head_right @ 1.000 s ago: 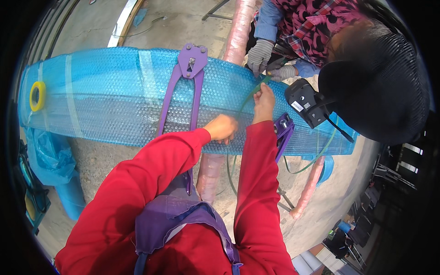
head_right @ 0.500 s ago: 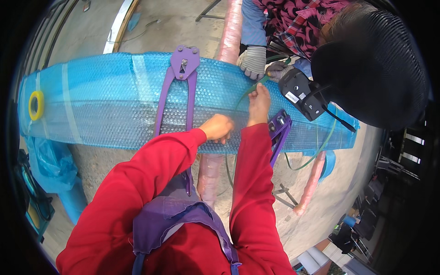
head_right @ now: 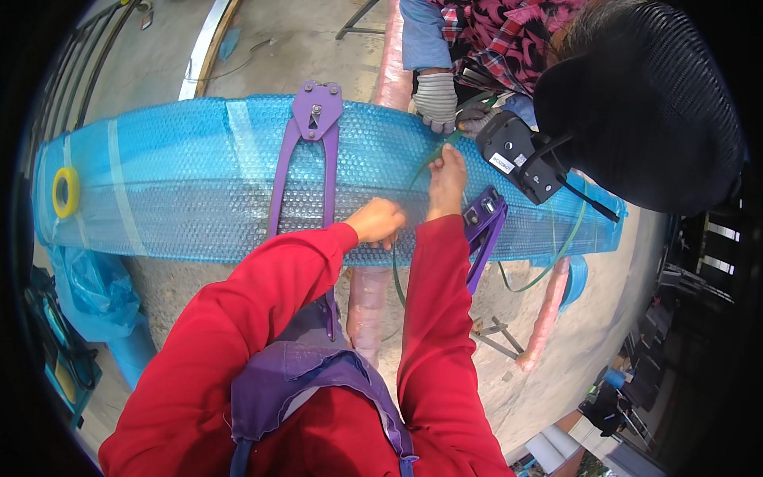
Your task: The person secures a large blue-wrapped bundle on a metal rack using a purple ratchet strap and green straps. They thread the straps through the ratchet mechanism, tighten them, and use yellow tape to secure the strap ends. A second person assists by holding the bundle and adjusting straps.
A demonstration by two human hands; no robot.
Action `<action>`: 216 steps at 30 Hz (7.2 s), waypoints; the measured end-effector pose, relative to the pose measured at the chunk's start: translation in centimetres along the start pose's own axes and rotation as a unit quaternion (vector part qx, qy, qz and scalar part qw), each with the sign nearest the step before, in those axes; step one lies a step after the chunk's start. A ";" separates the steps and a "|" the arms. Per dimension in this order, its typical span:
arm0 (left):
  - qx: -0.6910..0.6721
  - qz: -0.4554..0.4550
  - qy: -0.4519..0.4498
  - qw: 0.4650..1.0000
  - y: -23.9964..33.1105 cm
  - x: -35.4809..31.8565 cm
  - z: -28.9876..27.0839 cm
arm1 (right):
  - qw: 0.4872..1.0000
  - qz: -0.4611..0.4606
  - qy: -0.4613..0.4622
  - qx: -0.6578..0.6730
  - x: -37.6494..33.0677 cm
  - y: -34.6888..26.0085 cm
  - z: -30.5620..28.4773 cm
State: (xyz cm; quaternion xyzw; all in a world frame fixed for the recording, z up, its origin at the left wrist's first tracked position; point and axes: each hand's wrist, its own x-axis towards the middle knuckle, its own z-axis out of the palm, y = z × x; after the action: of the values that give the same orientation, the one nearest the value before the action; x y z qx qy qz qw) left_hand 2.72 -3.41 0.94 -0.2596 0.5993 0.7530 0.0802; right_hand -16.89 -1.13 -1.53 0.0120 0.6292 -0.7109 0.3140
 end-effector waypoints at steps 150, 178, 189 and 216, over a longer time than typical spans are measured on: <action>0.582 0.347 -0.026 0.734 -6.3 -19.3 -12.3 | 0.703 -0.190 -0.385 -0.567 -36.5 1.4 0.8; 0.441 0.329 0.143 0.822 4.9 -28.4 -11.7 | 0.908 0.023 -0.322 -0.265 -33.9 -1.0 -8.8; 0.092 0.431 0.233 0.867 15.1 -34.2 -21.8 | 0.893 0.168 -0.358 -0.216 -42.1 -10.1 -9.2; -0.362 0.427 0.214 0.801 8.1 -18.9 -37.1 | 0.963 -0.200 -0.160 0.084 -40.7 -14.2 -1.3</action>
State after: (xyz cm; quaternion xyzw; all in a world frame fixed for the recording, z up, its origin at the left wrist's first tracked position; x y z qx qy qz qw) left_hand 26.24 -37.06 11.66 -0.1417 0.3352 0.7986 -0.4793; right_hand 8.76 17.76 27.54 -0.2014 0.4981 -0.8024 0.2598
